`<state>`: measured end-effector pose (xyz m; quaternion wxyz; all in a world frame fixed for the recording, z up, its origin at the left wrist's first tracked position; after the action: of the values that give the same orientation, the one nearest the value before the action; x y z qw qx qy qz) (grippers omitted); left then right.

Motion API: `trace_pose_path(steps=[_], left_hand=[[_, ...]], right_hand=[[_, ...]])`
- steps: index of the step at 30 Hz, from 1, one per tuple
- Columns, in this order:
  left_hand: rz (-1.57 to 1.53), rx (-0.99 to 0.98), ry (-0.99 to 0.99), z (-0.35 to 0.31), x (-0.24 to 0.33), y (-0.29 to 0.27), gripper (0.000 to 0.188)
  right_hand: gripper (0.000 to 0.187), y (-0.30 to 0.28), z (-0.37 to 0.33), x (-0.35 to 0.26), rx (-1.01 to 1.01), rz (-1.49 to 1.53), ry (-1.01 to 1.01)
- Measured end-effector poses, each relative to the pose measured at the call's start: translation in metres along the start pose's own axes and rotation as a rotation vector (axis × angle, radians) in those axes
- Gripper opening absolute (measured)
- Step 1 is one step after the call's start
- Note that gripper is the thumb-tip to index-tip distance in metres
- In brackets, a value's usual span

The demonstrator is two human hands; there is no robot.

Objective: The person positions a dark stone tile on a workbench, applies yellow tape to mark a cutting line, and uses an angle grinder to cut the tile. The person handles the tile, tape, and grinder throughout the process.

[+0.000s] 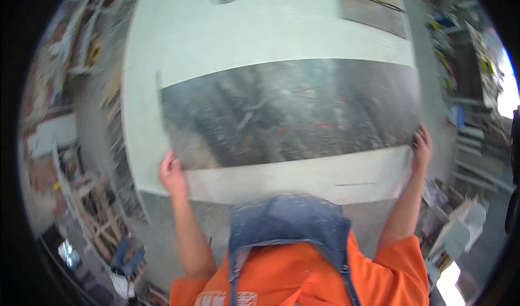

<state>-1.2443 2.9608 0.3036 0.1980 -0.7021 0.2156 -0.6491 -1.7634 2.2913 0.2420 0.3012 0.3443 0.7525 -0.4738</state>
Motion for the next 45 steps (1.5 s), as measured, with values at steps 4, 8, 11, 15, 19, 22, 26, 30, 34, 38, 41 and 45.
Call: trace_pose_path(steps=[4, 8, 11, 15, 19, 22, 26, 30, 34, 38, 41, 45], left_hand=[[-0.136, 0.045, -0.028, -0.002, -0.004, -0.004, 0.036], [-0.141, 0.009, -0.043, -0.006, 0.003, -0.002, 0.036], [-0.154, 0.009, -0.041, -0.007, 0.007, -0.002, 0.036], [-0.154, 0.011, -0.037, -0.008, 0.010, 0.000, 0.034], [-0.145, 0.021, -0.008, -0.007, 0.010, 0.000, 0.033], [-0.132, 0.016, -0.017, -0.007, 0.011, 0.000, 0.033], [-0.130, 0.015, 0.012, -0.007, 0.012, 0.000, 0.033], [-0.144, 0.009, -0.021, -0.007, 0.016, -0.001, 0.034], [-0.165, 0.005, 0.036, 0.015, 0.015, -0.003, 0.037], [-0.073, -0.042, 0.147, 0.081, 0.039, 0.002, 0.041], [-0.004, -0.119, 0.238, 0.141, 0.054, 0.021, 0.045], [0.054, -0.320, 0.131, 0.184, 0.081, 0.058, 0.053]], right_hand=[[0.049, -0.004, 0.007, 0.005, 0.007, 0.014, -0.012], [0.051, -0.014, 0.015, 0.004, 0.059, -0.052, -0.050], [0.052, -0.024, 0.017, 0.003, 0.116, -0.110, -0.057], [0.052, -0.038, 0.015, 0.004, 0.174, -0.186, -0.097], [0.050, -0.033, -0.003, -0.014, 0.226, -0.228, -0.188], [0.049, -0.016, -0.020, -0.034, 0.221, -0.357, -0.317], [0.048, 0.060, -0.083, -0.092, 0.149, -0.608, -0.525], [0.053, 0.136, -0.150, -0.134, -0.023, -0.811, -0.809], [0.057, 0.189, -0.208, -0.156, -0.139, -0.854, -0.927], [0.059, 0.212, -0.250, -0.168, -0.215, -0.873, -0.974], [0.061, 0.214, -0.270, -0.168, -0.202, -0.874, -0.951], [0.059, 0.202, -0.293, -0.162, -0.160, -0.860, -0.871]])
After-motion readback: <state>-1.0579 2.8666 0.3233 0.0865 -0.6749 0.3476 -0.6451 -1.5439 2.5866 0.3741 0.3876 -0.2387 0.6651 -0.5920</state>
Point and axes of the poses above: each hand's wrist, its own z-axis towards the middle knuckle, its own y-axis out of the palm, x = y × z, the point moved 6 cm from there along z, towards the middle knuckle, and after that the axes turned 14 degrees about -z, right-handed, at the moved point
